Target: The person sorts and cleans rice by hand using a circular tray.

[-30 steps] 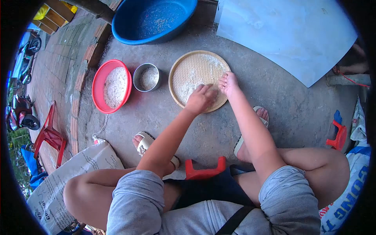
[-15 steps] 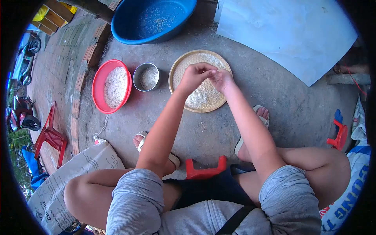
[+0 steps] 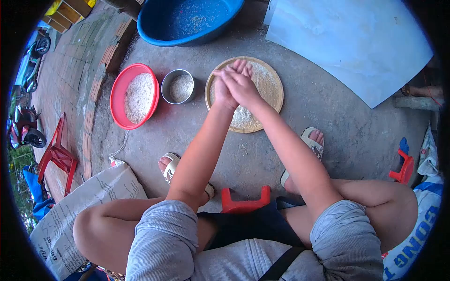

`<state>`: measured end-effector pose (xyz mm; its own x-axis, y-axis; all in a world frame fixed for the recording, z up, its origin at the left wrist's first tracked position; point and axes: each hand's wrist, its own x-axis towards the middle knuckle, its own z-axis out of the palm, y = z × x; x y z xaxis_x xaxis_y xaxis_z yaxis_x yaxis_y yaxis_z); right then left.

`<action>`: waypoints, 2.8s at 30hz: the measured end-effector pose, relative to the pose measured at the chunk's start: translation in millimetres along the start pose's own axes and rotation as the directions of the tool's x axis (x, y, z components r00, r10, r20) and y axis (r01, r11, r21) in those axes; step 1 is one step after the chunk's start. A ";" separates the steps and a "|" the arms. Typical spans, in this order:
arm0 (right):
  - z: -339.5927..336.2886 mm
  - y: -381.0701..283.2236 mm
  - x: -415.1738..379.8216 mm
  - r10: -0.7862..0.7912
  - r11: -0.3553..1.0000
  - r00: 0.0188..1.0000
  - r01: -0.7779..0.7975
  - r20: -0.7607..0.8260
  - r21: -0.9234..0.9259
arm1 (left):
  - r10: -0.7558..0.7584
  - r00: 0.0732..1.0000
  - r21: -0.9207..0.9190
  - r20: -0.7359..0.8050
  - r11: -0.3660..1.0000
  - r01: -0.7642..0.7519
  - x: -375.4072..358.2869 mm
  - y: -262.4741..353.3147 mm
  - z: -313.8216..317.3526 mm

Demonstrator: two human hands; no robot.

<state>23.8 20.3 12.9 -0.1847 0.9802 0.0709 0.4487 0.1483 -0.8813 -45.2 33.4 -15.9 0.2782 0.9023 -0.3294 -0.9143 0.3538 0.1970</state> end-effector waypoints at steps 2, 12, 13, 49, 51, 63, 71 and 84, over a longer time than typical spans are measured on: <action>-4.7 -3.1 0.4 -0.106 0.994 0.992 0.106 0.064 0.015 | 0.072 0.997 -0.143 -0.002 0.987 -0.072 4.3 7.8 -3.5; -16.7 5.3 -7.1 -0.258 0.962 0.965 0.260 -0.035 0.084 | 0.377 0.885 0.524 -0.273 0.830 -0.192 -2.1 64.7 -2.3; -17.0 8.1 -9.6 -0.346 0.938 0.937 0.343 -0.044 -0.054 | 0.379 0.884 0.523 -0.275 0.830 -0.193 -4.3 68.7 -4.0; -13.9 105.0 -78.4 -0.177 0.829 0.972 0.231 0.151 -0.510 | -0.130 0.984 0.213 -0.125 0.965 0.154 -12.7 44.1 -30.9; -12.0 105.2 -78.9 -0.154 0.822 0.978 0.204 0.138 -0.532 | -0.107 0.981 0.224 -0.161 0.964 0.142 -12.7 42.8 -45.5; -8.9 95.2 -66.3 -0.013 0.939 0.995 -0.023 -0.103 -0.343 | -0.106 0.924 0.302 -0.367 0.926 0.226 -23.2 38.9 -56.0; 0.0 31.7 -28.6 -0.365 0.917 0.922 0.332 -0.132 -0.220 | -0.241 0.899 0.178 -0.367 0.930 0.322 -23.5 24.3 -46.3; 9.7 80.3 -58.0 -0.212 0.829 0.946 0.306 0.243 -0.468 | -0.221 0.958 0.150 -0.182 0.957 0.249 -23.3 58.2 -100.7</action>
<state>62.0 -25.9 -66.4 -0.4826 0.8645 0.1406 0.7247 0.4843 -0.4902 -134.5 8.2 -89.7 0.4153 0.7415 -0.5270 -0.7613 0.6004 0.2449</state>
